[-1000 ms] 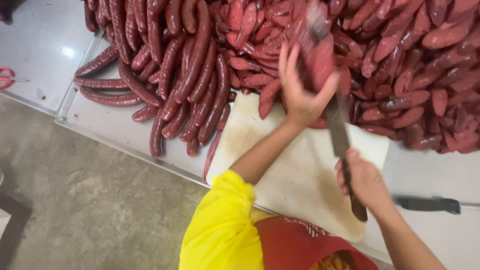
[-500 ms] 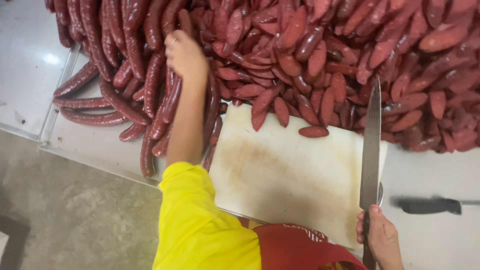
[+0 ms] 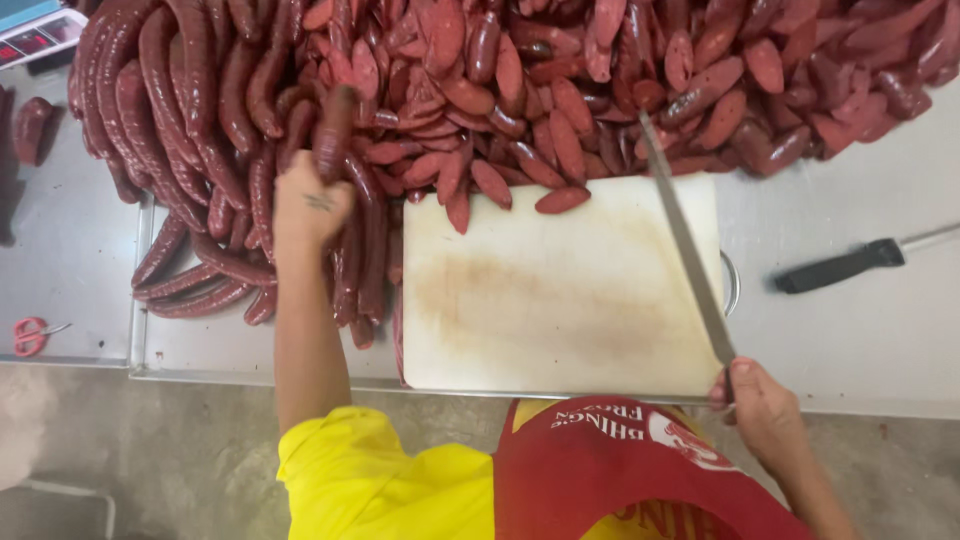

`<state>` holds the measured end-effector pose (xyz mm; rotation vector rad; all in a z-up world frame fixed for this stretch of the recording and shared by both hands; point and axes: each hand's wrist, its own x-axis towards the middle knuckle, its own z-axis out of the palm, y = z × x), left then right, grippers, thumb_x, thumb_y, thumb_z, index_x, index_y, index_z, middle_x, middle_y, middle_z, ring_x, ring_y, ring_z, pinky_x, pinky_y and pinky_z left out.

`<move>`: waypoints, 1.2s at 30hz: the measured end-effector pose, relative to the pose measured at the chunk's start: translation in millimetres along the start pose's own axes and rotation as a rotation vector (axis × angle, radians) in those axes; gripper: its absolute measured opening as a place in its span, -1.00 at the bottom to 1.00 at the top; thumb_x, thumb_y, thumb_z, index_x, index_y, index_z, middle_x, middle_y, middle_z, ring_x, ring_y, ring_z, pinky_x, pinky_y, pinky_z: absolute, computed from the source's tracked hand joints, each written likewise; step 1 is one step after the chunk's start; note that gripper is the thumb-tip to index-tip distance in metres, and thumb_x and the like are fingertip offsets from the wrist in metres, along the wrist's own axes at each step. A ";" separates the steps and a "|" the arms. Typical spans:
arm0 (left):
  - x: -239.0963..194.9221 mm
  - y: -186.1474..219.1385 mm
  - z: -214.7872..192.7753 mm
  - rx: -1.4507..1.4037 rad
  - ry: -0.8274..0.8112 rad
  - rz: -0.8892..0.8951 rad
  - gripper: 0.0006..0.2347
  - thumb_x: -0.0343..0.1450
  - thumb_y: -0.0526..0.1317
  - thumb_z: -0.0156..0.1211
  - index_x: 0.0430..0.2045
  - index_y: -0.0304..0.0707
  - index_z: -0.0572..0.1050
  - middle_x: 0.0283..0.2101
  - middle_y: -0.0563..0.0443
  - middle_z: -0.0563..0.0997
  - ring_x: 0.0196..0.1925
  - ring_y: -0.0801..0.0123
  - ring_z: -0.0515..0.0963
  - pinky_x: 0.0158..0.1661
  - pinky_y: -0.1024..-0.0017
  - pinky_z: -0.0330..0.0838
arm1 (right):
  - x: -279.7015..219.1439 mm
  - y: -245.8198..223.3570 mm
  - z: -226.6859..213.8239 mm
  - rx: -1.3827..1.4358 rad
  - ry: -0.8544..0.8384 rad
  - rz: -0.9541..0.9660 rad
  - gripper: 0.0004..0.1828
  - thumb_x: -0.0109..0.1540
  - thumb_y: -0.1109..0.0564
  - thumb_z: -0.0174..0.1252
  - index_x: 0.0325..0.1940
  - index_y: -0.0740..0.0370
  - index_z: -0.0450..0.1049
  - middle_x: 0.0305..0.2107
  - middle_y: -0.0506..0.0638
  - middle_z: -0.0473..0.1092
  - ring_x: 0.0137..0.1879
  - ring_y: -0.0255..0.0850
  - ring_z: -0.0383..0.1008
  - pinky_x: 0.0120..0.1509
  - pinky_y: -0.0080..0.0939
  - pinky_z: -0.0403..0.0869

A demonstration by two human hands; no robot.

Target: The person slices sausages one at a time using a knife on a cutting board, then pushes the sliced pieces into a large pile on the table.

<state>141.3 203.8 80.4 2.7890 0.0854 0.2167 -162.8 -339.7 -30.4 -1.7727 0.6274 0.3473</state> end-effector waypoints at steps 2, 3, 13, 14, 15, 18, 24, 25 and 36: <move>-43.4 66.1 -1.9 -0.025 -0.195 0.055 -0.53 0.28 -0.04 0.36 -0.01 -0.31 0.44 -0.23 -0.42 0.64 -0.15 -0.29 0.63 -0.15 -0.04 0.49 | 2.5 6.4 -10.5 0.147 0.046 0.041 -0.45 0.48 -0.16 -0.18 -0.23 0.36 0.44 -0.50 -0.02 0.35 -0.38 -0.27 0.32 -0.29 -0.22 0.39; -62.8 99.8 8.1 0.071 -0.319 0.096 -0.45 0.34 0.18 0.30 0.04 -0.24 0.43 -0.21 -0.42 0.64 -0.14 -0.29 0.61 -0.13 -0.04 0.47 | 3.9 7.4 -16.0 0.140 0.039 0.044 -0.45 0.48 -0.16 -0.18 -0.23 0.36 0.44 -0.50 -0.02 0.35 -0.38 -0.27 0.32 -0.29 -0.22 0.39; -207.3 196.6 158.0 -0.064 -0.297 0.765 -0.60 0.41 0.17 0.18 -0.04 -0.05 0.52 -0.11 -0.15 0.58 0.02 -0.01 0.56 0.01 0.05 0.33 | 1.3 -10.9 -39.7 -0.612 -0.134 -0.013 -0.41 0.41 -0.28 -0.23 -0.15 0.22 0.51 -0.54 0.23 0.49 -0.31 0.11 0.52 -0.14 0.07 0.47; -218.0 194.7 163.6 -0.103 -0.164 0.696 -0.64 0.38 0.11 0.25 -0.08 -0.05 0.52 -0.07 -0.10 0.55 0.05 0.03 0.53 0.03 0.08 0.29 | 0.0 -13.4 -41.6 -0.728 -0.148 -0.033 -0.41 0.41 -0.31 -0.22 -0.11 0.20 0.51 -0.49 0.30 0.53 -0.21 0.24 0.55 -0.06 0.17 0.49; -227.6 195.4 169.0 -0.114 -0.172 0.694 -0.64 0.38 0.11 0.25 -0.08 -0.05 0.52 -0.07 -0.10 0.55 0.05 0.03 0.53 0.03 0.08 0.29 | 0.4 -18.1 -45.2 -0.735 -0.148 -0.021 -0.41 0.41 -0.31 -0.22 -0.11 0.20 0.51 -0.49 0.30 0.53 -0.21 0.24 0.55 -0.06 0.17 0.49; -243.9 202.1 184.6 -0.329 -0.034 0.685 -0.65 0.40 -0.10 0.32 0.02 -0.23 0.49 0.00 -0.10 0.50 0.09 0.08 0.49 0.07 0.10 0.28 | 0.0 -33.9 -57.0 -0.908 -0.201 -0.005 -0.46 0.37 -0.31 -0.21 -0.03 0.10 0.50 -0.45 0.31 0.55 -0.17 0.30 0.56 -0.04 0.24 0.49; -246.2 230.5 202.0 -0.440 0.187 0.893 -0.82 0.34 -0.24 0.42 -0.23 -0.13 0.60 -0.07 0.08 0.52 -0.02 0.30 0.49 0.00 0.29 0.31 | -7.5 -49.8 -103.9 -1.180 -0.207 -0.276 -0.45 0.31 -0.36 -0.14 -0.17 0.11 0.50 -0.61 0.17 0.51 -0.40 0.17 0.60 -0.23 0.14 0.57; -246.1 231.3 200.3 -0.410 0.215 0.894 -0.82 0.34 -0.25 0.44 -0.23 -0.12 0.61 -0.08 0.12 0.52 -0.02 0.34 0.49 0.00 0.33 0.31 | -11.5 -51.6 -116.9 -1.297 -0.229 -0.251 -0.44 0.30 -0.37 -0.16 -0.16 0.11 0.48 -0.62 0.14 0.52 -0.41 0.14 0.60 -0.23 0.11 0.59; -244.9 235.4 201.4 -0.412 0.140 0.786 -0.82 0.33 -0.23 0.46 -0.27 -0.12 0.60 -0.12 0.11 0.53 -0.05 0.32 0.52 -0.04 0.30 0.32 | 71.0 -42.5 -21.8 -1.126 -0.379 -0.724 -0.58 0.41 -0.10 -0.14 -0.12 0.25 0.48 -0.41 0.24 0.51 -0.37 0.20 0.56 -0.28 0.13 0.53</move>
